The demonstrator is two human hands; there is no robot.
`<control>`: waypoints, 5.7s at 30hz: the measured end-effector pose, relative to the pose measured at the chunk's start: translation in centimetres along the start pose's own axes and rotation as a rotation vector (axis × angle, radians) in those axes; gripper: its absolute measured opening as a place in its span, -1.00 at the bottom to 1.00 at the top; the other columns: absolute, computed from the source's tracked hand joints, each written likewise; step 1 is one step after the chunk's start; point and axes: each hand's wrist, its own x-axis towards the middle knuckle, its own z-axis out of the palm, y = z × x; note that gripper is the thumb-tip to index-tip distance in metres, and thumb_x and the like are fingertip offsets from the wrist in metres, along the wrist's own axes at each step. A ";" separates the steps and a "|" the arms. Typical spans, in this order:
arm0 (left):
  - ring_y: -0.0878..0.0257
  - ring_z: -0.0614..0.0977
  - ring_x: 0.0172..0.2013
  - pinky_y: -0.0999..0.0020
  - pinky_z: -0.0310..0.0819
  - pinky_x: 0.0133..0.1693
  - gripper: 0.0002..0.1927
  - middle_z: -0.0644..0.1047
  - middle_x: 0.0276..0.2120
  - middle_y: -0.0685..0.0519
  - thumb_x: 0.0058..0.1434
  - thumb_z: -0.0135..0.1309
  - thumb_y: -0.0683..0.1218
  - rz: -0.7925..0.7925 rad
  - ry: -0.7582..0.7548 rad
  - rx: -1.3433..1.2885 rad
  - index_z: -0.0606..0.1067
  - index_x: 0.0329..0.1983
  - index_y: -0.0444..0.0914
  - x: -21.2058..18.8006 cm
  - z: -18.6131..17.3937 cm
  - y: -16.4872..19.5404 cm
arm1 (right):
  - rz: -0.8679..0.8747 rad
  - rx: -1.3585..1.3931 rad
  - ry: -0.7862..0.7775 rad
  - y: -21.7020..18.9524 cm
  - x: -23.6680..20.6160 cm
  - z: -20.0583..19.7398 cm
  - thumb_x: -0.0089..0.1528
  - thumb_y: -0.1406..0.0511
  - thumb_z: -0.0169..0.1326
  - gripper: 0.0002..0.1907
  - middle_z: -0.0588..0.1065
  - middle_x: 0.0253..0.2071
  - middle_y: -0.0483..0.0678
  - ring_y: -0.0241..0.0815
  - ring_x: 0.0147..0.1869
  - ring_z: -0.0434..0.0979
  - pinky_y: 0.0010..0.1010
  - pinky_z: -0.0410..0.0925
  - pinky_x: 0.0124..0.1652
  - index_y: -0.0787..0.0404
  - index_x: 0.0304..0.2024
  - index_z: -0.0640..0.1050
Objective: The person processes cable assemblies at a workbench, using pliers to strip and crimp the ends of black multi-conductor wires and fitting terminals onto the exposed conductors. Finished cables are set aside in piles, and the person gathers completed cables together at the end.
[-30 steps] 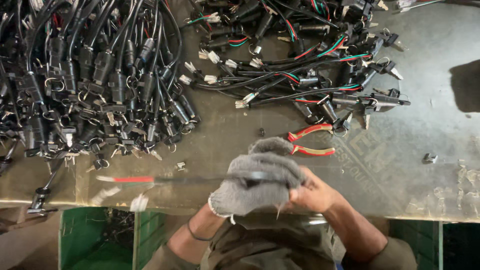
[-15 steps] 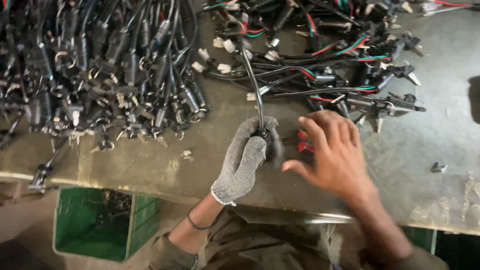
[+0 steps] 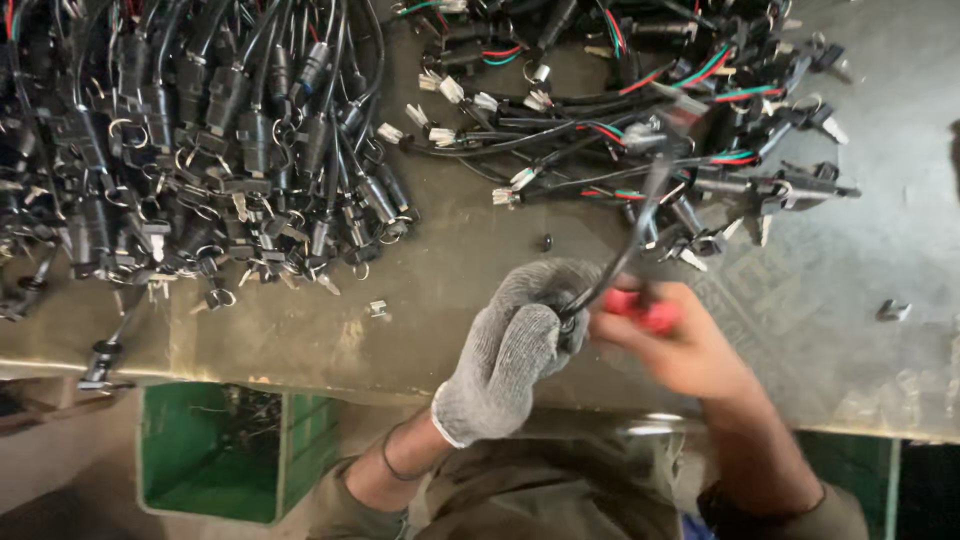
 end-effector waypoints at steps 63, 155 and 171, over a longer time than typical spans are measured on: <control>-0.08 0.58 -0.03 0.05 0.45 0.02 -0.31 0.54 0.08 -0.12 0.21 0.25 -0.20 0.493 0.181 1.333 0.29 0.40 -0.25 -0.1 -0.1 -1.2 | -0.010 -0.622 0.025 -1.6 -2.2 2.5 -0.03 0.26 0.33 -0.66 0.46 -0.43 -0.04 0.04 -0.33 0.52 -0.13 0.32 -0.41 0.19 -0.34 0.45; 0.41 0.60 -0.24 0.46 0.55 -0.17 -0.74 0.61 -0.27 0.03 0.29 0.20 -0.12 0.119 -0.209 0.283 0.51 -0.03 -0.35 0.0 2.3 -1.0 | -0.192 0.556 0.028 -11.7 0.1 -1.3 0.51 0.05 -0.09 -0.59 0.52 -0.31 -0.02 -0.04 -0.16 0.54 -0.06 0.38 -0.05 0.26 -0.15 0.51; 0.16 0.61 -0.12 0.29 0.51 -0.04 -0.83 0.56 -0.18 0.03 0.40 0.07 -0.09 0.222 -0.315 0.501 0.47 0.01 -0.20 0.3 0.4 0.1 | -0.300 1.164 0.207 -6.5 0.7 -6.0 0.73 0.10 -0.29 -0.51 0.44 -0.39 -0.06 -0.16 -0.40 0.39 -0.26 0.25 -0.29 0.21 -0.20 0.42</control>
